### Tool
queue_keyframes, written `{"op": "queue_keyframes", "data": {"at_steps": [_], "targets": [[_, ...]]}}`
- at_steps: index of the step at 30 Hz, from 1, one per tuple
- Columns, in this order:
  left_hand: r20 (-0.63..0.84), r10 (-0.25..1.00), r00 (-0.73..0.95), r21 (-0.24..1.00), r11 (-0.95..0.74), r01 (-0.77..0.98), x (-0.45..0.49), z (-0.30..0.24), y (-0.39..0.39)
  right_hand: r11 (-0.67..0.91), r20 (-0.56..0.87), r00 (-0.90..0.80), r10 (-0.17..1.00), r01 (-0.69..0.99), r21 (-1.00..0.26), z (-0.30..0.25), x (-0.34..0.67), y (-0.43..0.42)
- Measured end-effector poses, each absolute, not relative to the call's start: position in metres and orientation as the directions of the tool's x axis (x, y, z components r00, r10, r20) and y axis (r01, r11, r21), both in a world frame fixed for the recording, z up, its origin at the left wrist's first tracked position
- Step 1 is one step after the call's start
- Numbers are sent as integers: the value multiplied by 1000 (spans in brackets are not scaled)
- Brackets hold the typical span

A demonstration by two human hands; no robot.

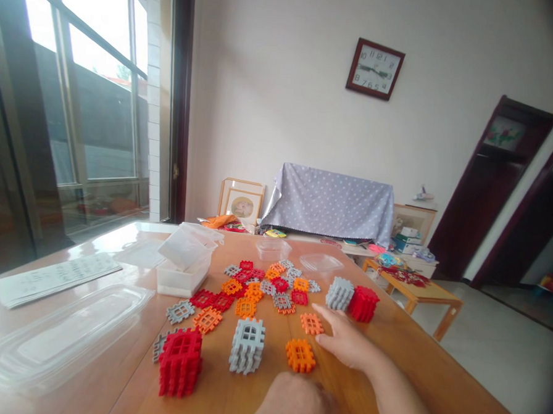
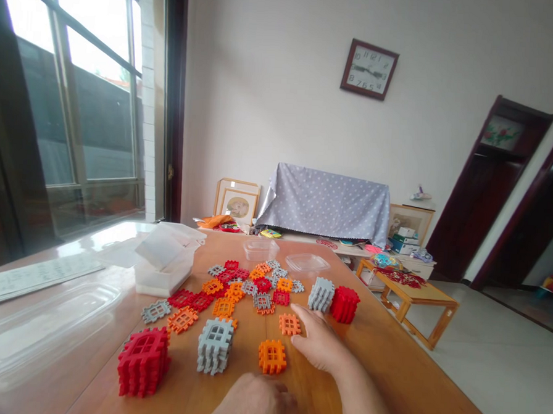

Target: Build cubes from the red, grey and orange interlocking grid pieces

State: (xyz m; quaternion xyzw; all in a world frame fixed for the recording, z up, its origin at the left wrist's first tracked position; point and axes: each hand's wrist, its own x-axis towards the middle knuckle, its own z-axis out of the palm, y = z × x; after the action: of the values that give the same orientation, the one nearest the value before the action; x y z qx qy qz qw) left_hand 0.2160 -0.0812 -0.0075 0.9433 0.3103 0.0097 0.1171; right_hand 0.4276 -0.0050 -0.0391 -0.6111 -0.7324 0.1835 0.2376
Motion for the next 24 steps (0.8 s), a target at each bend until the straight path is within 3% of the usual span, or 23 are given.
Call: {"op": "queue_keyframes", "data": {"at_steps": [5, 9, 12, 24], "targets": [[-30, 591, 806, 247, -777, 579, 215, -9, -82, 197, 120, -156, 980, 801, -566, -35, 426, -2], [-43, 571, 820, 230, -793, 564, 215, -11, -82, 192, 104, -169, 980, 662, -724, -26, 426, -13], [-76, 560, 825, 213, -799, 562, 215, -7, -84, 233, 88, -271, 958, 565, -792, -15, 419, -28], [-130, 535, 835, 212, -807, 551, 212, -5, -86, 319, 8, -409, 912, 699, -640, 7, 396, -44]]}}
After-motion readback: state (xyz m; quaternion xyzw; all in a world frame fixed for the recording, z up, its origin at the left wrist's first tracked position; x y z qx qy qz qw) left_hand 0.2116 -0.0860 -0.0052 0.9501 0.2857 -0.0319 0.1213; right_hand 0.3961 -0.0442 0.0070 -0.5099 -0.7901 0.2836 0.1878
